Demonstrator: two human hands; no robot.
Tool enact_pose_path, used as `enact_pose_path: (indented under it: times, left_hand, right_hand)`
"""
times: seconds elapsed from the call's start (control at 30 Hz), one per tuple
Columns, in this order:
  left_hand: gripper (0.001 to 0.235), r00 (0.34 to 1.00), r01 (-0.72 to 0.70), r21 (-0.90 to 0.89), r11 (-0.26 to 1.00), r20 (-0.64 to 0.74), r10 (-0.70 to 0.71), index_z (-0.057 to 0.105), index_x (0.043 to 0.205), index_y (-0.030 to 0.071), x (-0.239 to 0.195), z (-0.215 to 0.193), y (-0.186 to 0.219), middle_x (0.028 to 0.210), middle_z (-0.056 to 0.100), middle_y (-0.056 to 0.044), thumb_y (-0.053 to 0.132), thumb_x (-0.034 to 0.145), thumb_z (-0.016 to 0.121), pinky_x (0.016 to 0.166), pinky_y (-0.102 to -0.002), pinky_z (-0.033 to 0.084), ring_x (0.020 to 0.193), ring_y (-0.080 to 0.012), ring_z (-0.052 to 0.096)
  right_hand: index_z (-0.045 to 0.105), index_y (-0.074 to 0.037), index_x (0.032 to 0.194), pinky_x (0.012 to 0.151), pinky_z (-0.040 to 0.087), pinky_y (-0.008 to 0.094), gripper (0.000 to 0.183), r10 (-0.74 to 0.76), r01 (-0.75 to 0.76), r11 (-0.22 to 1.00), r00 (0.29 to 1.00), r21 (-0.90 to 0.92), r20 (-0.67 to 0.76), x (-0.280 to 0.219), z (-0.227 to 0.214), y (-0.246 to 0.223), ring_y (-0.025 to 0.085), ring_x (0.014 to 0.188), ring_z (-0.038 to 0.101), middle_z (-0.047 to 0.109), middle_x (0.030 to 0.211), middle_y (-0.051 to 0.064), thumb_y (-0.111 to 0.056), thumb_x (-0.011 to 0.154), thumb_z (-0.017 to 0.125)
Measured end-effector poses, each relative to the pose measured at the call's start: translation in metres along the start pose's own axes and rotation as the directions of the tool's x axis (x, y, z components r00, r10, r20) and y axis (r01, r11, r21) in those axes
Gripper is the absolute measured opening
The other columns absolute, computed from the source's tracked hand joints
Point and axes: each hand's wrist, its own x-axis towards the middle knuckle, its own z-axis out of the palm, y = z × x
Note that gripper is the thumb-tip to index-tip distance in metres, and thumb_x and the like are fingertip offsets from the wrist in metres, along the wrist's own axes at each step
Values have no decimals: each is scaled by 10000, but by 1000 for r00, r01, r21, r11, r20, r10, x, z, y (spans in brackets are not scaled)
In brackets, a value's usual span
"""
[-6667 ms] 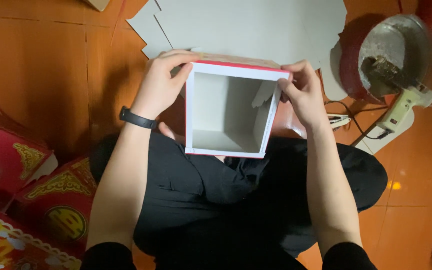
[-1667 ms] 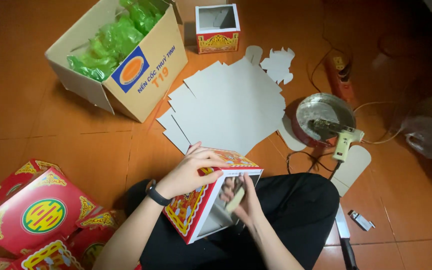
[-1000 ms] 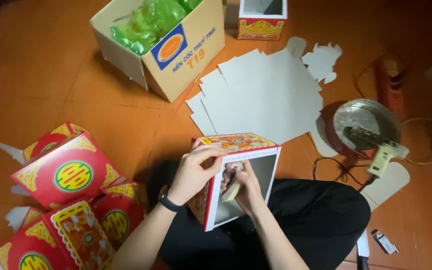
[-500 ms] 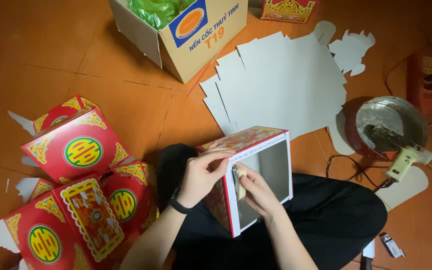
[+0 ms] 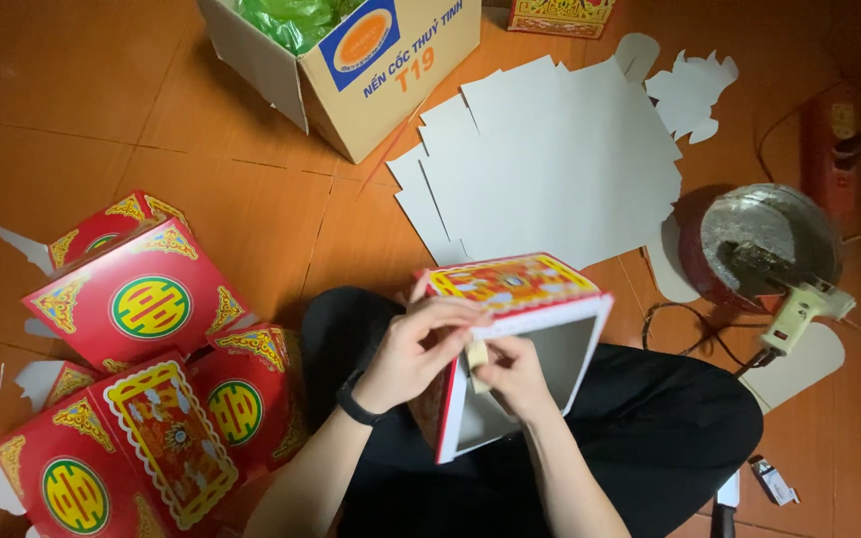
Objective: The person sits on the floor and assembles red and gold decorative boxes from flat cardboard pieces. They fold the printed panels, align edges, and secure seams with a glue stick, repeating the process for multiple boxes.
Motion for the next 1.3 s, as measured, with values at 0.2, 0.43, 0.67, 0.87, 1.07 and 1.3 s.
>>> enact_pose_path:
  times: [0.2,0.43,0.67,0.87,1.07,1.3]
  left_hand:
    - [250,968,-118,-195,974,198,156,660,1116,33,4,-4,7,1017,748,-45,222,976,573,1215,-407,104,1181,-220,610]
    - [620,902,-109,-154,982,399,163,581,1245,59,11,-13,26,1356,549,-255,580,1033,320,1237,-480,289,1357,-338,500]
    - [383,889,-264,-128,956,352,293,598,1223,-9,6,-9,10,1320,588,-143,254,1075,362,1195,-551,396,1360,-436,480]
    - [318,879,-218,-195,956,386,280,586,1262,19,5,-6,12,1343,579,-123,121,1057,365,1235,-561,354,1406,-418,437]
    - [768,936,-41,-348,937,314,158,483,1396,54,5,6,12,1467,476,-153,691,1046,235,1255,-507,308,1496,-353,315]
    - [755,899,418,-197,887,228,-373,266,1453,62,16,6,-31,1446,433,-133,303,857,660,1043,-323,428,1266,-169,480]
  right_hand:
    - [700,19,1138,764,558,332,649,-216,217,969,976,-116,23,-23,31,-37,157,821,620,724,898,83,-6,532,930]
    - [479,-87,1321,1069,462,413,708,-186,203,852,979,-482,83,-38,27,-43,255,1236,533,527,1338,115,-367,756,800]
    - [412,-67,1384,1087,461,424,810,-258,263,922,965,-285,55,-36,38,-50,269,1295,499,495,1388,123,-277,738,852]
    - [447,-60,1341,1065,482,396,715,-301,308,874,950,-376,80,-40,29,-41,259,1250,530,513,1348,126,-298,771,806]
    - [431,-60,1365,1104,442,419,747,-319,292,830,948,-476,25,-34,15,-38,260,1229,555,544,1351,129,-243,750,814]
    - [403,-89,1405,1151,265,411,669,113,192,506,952,-841,286,-33,33,-44,268,1377,380,434,1474,105,-304,860,725]
